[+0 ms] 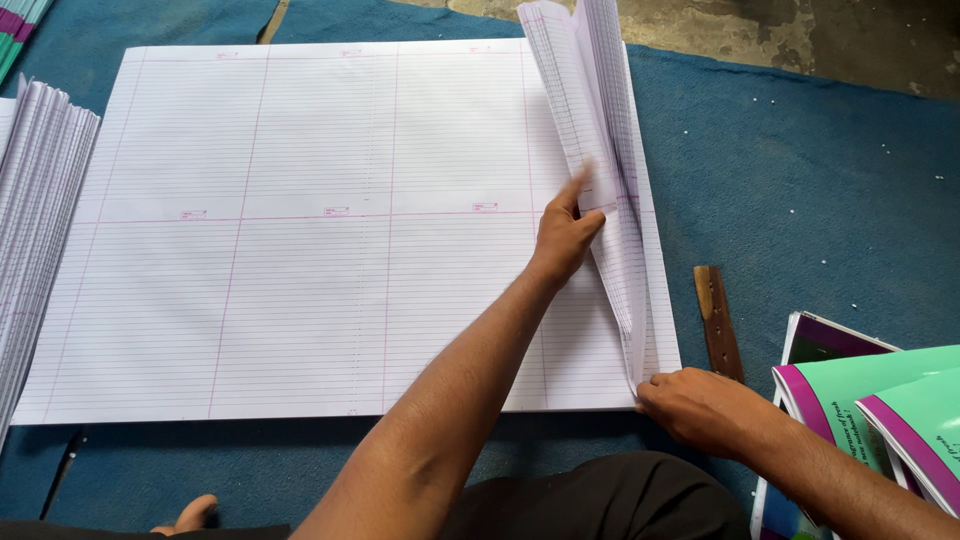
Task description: The person sits on the floor and folds a large sheet of lined paper in half. They use a small wooden tool to press and flatten the fold. The person repeats this folding and pressing process on multiple sheets of paper.
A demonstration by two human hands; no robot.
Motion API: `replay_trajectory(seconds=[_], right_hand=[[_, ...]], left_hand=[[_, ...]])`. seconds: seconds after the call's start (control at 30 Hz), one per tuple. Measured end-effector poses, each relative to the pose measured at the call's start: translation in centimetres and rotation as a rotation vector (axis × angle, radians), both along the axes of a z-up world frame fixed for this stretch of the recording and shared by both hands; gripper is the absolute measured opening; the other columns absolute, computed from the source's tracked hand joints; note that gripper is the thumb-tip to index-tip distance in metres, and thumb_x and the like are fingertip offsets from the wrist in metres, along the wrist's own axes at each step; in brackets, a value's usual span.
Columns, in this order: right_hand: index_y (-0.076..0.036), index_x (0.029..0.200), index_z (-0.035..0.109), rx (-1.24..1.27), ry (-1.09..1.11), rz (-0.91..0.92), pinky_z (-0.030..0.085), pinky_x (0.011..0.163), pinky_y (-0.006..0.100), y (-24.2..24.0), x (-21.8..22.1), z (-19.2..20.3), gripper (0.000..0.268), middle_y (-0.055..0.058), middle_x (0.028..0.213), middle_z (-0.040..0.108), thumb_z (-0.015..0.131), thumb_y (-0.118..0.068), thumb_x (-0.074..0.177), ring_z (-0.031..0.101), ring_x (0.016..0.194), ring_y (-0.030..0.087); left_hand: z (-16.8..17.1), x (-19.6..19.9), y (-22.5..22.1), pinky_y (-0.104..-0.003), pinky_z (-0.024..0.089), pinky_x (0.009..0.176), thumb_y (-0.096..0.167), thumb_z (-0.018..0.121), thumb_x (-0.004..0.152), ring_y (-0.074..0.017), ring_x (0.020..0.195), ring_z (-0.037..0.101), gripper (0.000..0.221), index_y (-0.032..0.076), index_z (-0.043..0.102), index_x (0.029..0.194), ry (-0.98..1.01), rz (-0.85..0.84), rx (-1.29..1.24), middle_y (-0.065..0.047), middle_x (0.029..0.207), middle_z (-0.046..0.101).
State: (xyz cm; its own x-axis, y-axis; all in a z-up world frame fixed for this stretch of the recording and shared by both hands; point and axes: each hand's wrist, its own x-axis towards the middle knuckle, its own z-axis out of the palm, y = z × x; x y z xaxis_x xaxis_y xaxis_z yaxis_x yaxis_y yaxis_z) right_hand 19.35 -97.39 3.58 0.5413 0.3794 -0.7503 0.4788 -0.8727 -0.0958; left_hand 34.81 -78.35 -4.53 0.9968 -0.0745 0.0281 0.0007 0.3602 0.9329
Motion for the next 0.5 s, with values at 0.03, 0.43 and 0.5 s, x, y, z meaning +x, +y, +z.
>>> replay_trajectory(seconds=[0.03,0.43,0.5], right_hand=[[-0.010,0.106,0.065,0.000,0.003,-0.001,0.060,0.086,0.039,0.00,-0.01,-0.01,0.032,0.010,0.102,0.072,0.046,-0.035,0.104,0.074,0.095,0.023],[-0.010,0.106,0.064,-0.025,0.007,-0.010,0.060,0.086,0.039,0.27,-0.01,0.45,0.033,0.009,0.102,0.072,0.044,-0.036,0.105,0.073,0.095,0.022],[-0.010,0.106,0.065,-0.018,0.007,-0.013,0.060,0.087,0.039,0.26,-0.02,0.41,0.033,0.009,0.102,0.072,0.044,-0.035,0.105,0.073,0.096,0.022]], left_hand=[[-0.13,0.12,0.02,-0.038,0.057,0.099,0.006,0.056,0.089,-0.0350,0.116,0.061,0.059,0.010,0.051,0.148,0.019,-0.019,0.095,-0.023,0.139,0.059],[0.36,0.23,-0.06,-0.051,0.051,0.104,0.048,0.073,0.085,-0.0333,0.127,0.059,0.069,0.003,0.061,0.137,0.084,-0.012,0.250,-0.024,0.133,0.064],[0.40,0.19,-0.02,-0.049,0.053,0.103,0.044,0.073,0.086,-0.0321,0.124,0.061,0.067,0.003,0.061,0.137,0.089,-0.015,0.233,-0.024,0.131,0.065]])
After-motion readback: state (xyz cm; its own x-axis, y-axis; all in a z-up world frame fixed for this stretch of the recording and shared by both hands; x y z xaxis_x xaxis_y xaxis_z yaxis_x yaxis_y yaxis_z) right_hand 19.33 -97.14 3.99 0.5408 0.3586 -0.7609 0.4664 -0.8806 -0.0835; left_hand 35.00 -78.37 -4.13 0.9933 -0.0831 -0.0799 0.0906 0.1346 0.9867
